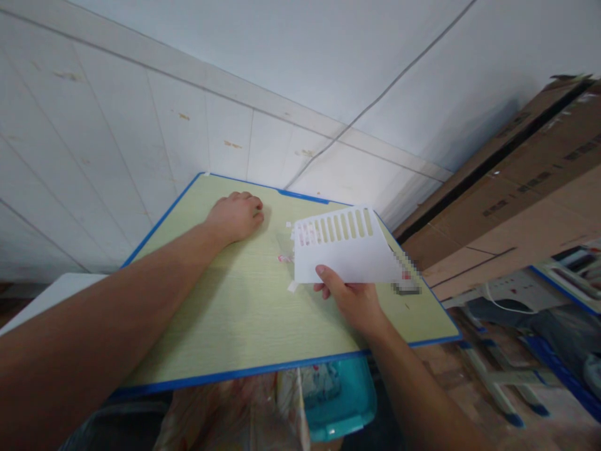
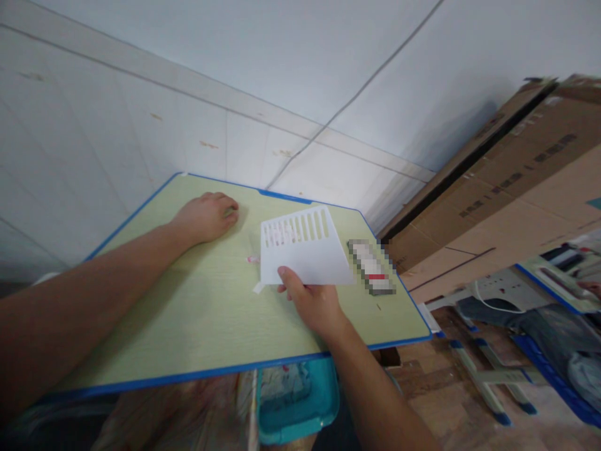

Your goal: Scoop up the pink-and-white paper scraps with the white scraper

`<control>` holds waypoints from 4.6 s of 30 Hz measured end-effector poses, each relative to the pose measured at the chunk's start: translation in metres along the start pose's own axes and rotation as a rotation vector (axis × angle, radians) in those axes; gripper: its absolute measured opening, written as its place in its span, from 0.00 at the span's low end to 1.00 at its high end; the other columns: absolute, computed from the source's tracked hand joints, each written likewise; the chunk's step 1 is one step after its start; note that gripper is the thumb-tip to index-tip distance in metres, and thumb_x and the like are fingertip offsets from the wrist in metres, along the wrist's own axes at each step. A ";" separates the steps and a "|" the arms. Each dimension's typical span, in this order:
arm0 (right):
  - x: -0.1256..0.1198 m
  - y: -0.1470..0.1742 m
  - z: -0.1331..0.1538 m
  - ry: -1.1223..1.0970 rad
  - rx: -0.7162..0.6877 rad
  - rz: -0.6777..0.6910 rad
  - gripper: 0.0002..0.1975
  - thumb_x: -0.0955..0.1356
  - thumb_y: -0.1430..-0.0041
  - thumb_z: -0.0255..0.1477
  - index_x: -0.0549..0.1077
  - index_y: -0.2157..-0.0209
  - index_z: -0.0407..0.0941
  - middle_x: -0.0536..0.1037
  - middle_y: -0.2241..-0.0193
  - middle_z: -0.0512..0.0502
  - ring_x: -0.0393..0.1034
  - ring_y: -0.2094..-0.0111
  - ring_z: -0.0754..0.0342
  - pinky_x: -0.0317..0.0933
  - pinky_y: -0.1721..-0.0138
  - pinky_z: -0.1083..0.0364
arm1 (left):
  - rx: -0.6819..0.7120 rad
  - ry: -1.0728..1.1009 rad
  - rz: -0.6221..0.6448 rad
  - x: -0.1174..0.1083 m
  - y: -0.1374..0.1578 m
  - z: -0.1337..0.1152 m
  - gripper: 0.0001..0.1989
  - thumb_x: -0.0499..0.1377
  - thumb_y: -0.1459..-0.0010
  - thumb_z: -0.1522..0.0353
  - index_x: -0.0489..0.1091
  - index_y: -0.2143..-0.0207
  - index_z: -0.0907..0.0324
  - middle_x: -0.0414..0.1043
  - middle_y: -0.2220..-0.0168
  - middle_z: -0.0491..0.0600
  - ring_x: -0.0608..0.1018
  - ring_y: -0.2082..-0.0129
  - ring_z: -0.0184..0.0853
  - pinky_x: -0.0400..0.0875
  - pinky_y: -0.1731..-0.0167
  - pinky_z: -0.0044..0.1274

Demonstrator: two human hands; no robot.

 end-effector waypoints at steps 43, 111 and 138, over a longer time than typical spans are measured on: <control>-0.040 0.049 -0.001 0.019 0.066 0.015 0.23 0.80 0.26 0.47 0.83 0.73 0.50 0.87 0.75 0.43 0.83 0.72 0.45 0.81 0.65 0.49 | -0.007 0.005 -0.025 0.003 -0.002 0.001 0.29 0.55 0.21 0.60 0.87 0.30 0.57 0.85 0.25 0.62 0.82 0.24 0.58 0.78 0.25 0.45; -0.001 0.061 0.025 -0.127 0.133 -0.137 0.25 0.79 0.26 0.46 0.81 0.76 0.51 0.86 0.76 0.44 0.81 0.74 0.47 0.79 0.66 0.50 | -0.017 -0.006 0.004 -0.002 -0.002 0.005 0.31 0.54 0.22 0.56 0.86 0.29 0.56 0.84 0.24 0.62 0.81 0.23 0.58 0.77 0.24 0.44; -0.004 0.095 -0.013 -0.028 0.130 -0.087 0.22 0.80 0.30 0.44 0.81 0.78 0.53 0.87 0.76 0.44 0.87 0.70 0.41 0.86 0.55 0.46 | -0.041 -0.016 0.018 -0.004 -0.001 0.000 0.31 0.54 0.20 0.55 0.85 0.28 0.55 0.83 0.23 0.60 0.80 0.22 0.59 0.75 0.23 0.42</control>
Point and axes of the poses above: each hand's wrist, its own y-axis away from the middle knuckle, its own x-axis out of the palm, z = x × y, the point moved 2 cm from there along -y, towards the middle knuckle
